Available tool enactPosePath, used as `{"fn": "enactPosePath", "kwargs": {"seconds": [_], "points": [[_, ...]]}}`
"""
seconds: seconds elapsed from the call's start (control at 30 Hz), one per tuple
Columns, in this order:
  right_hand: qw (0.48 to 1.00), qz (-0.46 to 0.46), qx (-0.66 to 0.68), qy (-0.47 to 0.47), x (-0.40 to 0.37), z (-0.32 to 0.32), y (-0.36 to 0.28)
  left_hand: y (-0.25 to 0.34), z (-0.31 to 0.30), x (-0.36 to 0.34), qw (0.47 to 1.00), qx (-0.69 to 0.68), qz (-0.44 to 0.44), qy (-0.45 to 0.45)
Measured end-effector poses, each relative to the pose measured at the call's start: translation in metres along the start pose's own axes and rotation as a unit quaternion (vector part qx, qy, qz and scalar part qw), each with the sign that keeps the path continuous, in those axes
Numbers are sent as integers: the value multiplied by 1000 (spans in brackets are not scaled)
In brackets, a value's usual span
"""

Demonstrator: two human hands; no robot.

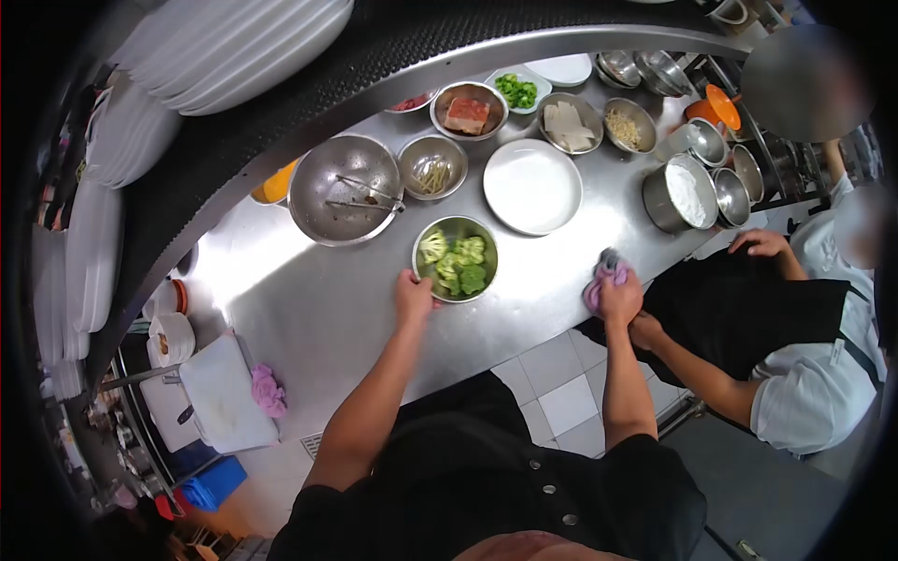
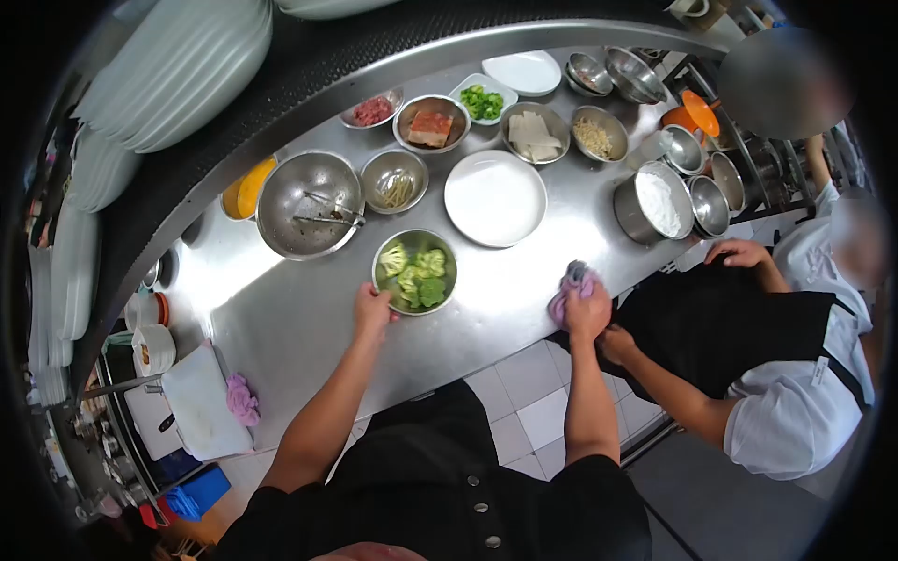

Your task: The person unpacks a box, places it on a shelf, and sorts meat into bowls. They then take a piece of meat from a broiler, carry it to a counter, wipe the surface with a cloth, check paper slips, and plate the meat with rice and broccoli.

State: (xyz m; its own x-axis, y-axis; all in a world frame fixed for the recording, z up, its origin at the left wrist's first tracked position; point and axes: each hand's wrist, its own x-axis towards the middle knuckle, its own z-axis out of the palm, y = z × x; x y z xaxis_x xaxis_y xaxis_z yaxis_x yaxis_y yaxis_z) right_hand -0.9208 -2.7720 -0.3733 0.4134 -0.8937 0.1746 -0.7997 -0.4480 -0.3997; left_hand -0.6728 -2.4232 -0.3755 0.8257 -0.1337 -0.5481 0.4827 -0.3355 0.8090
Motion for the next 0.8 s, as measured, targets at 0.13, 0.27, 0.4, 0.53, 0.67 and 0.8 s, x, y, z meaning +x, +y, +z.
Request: {"fn": "enactPosePath", "kwargs": {"seconds": [0.13,0.27,0.4,0.53,0.67,0.8], "points": [[974,-68,184,-112,-53,-43,-61,3,-17,26,994,-105,-12,-10],[921,-301,90,-229,-111,-17,-108,24,-27,10,979,-193,-32,-63],[904,-336,32,-261,-186,14,-155,-4,-54,-10,999,-26,1,-27],[851,-338,96,-391,-197,36,-211,-90,-106,-30,946,205,220,-119],[791,-392,128,-452,-219,65,-269,-53,-125,-124,901,341,255,-80],[668,-392,222,-592,-241,45,-288,-77,-151,-133,880,416,228,8]]}}
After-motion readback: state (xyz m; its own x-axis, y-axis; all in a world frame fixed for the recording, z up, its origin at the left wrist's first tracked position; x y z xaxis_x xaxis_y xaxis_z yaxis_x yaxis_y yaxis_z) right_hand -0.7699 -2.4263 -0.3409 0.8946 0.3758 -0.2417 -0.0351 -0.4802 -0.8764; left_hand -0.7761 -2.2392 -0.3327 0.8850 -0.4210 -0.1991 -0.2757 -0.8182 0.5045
